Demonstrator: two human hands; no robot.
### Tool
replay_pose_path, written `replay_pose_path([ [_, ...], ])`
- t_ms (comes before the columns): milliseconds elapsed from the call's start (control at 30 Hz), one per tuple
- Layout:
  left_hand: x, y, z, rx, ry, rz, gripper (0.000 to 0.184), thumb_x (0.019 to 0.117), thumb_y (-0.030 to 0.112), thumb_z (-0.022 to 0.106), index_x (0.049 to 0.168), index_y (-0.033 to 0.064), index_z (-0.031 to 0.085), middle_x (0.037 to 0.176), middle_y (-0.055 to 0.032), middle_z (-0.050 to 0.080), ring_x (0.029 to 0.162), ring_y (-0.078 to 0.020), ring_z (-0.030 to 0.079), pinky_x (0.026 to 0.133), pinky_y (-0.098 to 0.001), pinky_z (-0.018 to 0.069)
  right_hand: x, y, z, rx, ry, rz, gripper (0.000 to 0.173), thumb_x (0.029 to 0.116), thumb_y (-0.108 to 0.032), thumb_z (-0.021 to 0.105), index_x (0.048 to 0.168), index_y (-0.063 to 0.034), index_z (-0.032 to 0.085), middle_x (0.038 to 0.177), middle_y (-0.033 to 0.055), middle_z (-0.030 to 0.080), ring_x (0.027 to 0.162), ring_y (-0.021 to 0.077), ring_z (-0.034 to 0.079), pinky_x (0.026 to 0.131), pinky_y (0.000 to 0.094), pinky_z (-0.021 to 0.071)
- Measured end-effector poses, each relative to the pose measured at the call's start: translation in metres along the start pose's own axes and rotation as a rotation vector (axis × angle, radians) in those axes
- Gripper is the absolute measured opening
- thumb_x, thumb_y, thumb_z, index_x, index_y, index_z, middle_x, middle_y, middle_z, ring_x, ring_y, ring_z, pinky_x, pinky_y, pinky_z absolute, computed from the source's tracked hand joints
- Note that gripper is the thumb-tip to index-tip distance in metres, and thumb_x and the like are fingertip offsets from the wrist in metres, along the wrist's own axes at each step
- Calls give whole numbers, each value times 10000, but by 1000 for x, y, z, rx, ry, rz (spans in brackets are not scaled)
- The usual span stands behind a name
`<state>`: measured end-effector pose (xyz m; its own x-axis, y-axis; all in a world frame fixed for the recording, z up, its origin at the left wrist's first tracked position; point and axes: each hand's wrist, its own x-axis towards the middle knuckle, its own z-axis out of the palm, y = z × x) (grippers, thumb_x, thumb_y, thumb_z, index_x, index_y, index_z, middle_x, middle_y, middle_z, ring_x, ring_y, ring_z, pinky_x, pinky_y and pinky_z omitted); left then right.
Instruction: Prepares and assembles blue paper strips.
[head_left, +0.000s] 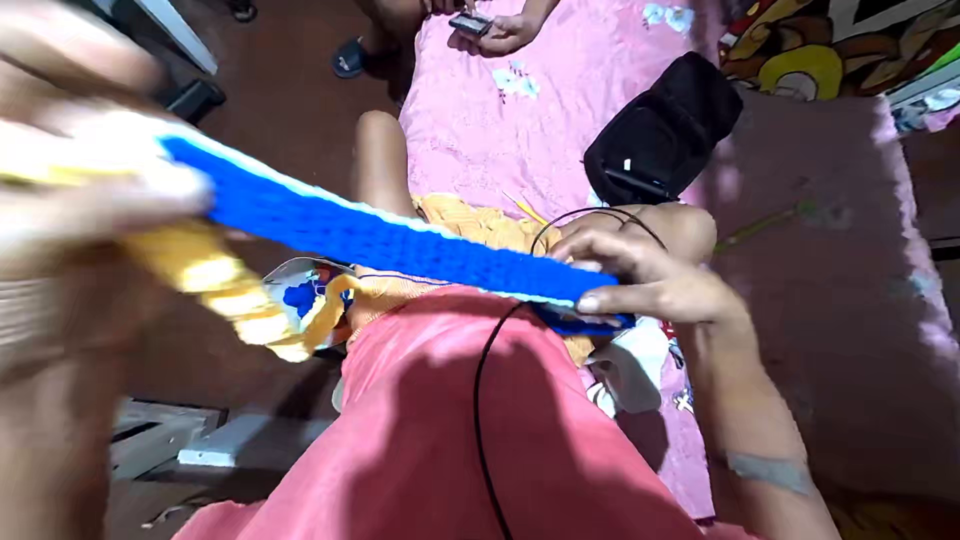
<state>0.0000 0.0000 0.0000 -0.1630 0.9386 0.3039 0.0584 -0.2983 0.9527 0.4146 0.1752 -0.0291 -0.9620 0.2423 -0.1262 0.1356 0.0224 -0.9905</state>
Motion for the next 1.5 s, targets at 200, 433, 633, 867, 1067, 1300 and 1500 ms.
replay_pose_path([
  [200,-54,-65,92,-26,176,-343,358,798,124,767,1133,216,682,935,51,731,804,-71,703,725,-246,612,-14,60,4,-524,-148,494,456,961,-110,650,1414,-122,600,1172,162,711,1038,311,689,929,568,519],
  [433,-28,-40,130,136,11,-28,362,858,116,766,1198,85,645,1034,82,714,920,-13,683,836,-192,585,73,6,27,-428,-28,-138,544,929,-187,642,1433,-8,539,1339,126,650,1260,201,598,1082,420,468],
  [633,-35,-42,128,131,178,7,491,825,84,790,1263,13,580,941,74,721,847,-30,695,790,-201,595,124,4,50,192,-324,-75,559,908,-15,558,1434,-1,369,958,39,697,793,50,682,739,231,575],
  [867,-43,-64,125,20,191,28,218,854,140,801,1056,122,722,986,80,750,852,-27,711,769,-209,611,109,8,64,161,-284,3,705,928,3,507,1579,-57,242,1025,68,624,693,53,605,597,205,526],
  [1067,-43,-65,123,-94,215,-40,158,887,101,760,1033,117,703,896,54,742,718,-49,704,642,-222,614,108,20,65,182,-295,7,619,982,-46,475,1567,-57,274,1095,62,627,702,29,584,619,198,517],
  [1300,-46,-69,112,-64,363,-94,174,863,65,742,1010,149,699,894,42,742,691,-78,703,625,-246,620,91,39,52,172,-350,90,243,1036,-89,417,1260,-18,479,751,-9,546,608,53,572,584,218,520],
  [1500,-48,-87,76,-201,481,-280,174,888,11,623,970,145,699,843,5,744,658,-85,702,594,-244,611,52,60,26,226,-312,167,207,1032,-88,433,1210,-40,528,754,-32,560,600,33,574,567,201,522],
])
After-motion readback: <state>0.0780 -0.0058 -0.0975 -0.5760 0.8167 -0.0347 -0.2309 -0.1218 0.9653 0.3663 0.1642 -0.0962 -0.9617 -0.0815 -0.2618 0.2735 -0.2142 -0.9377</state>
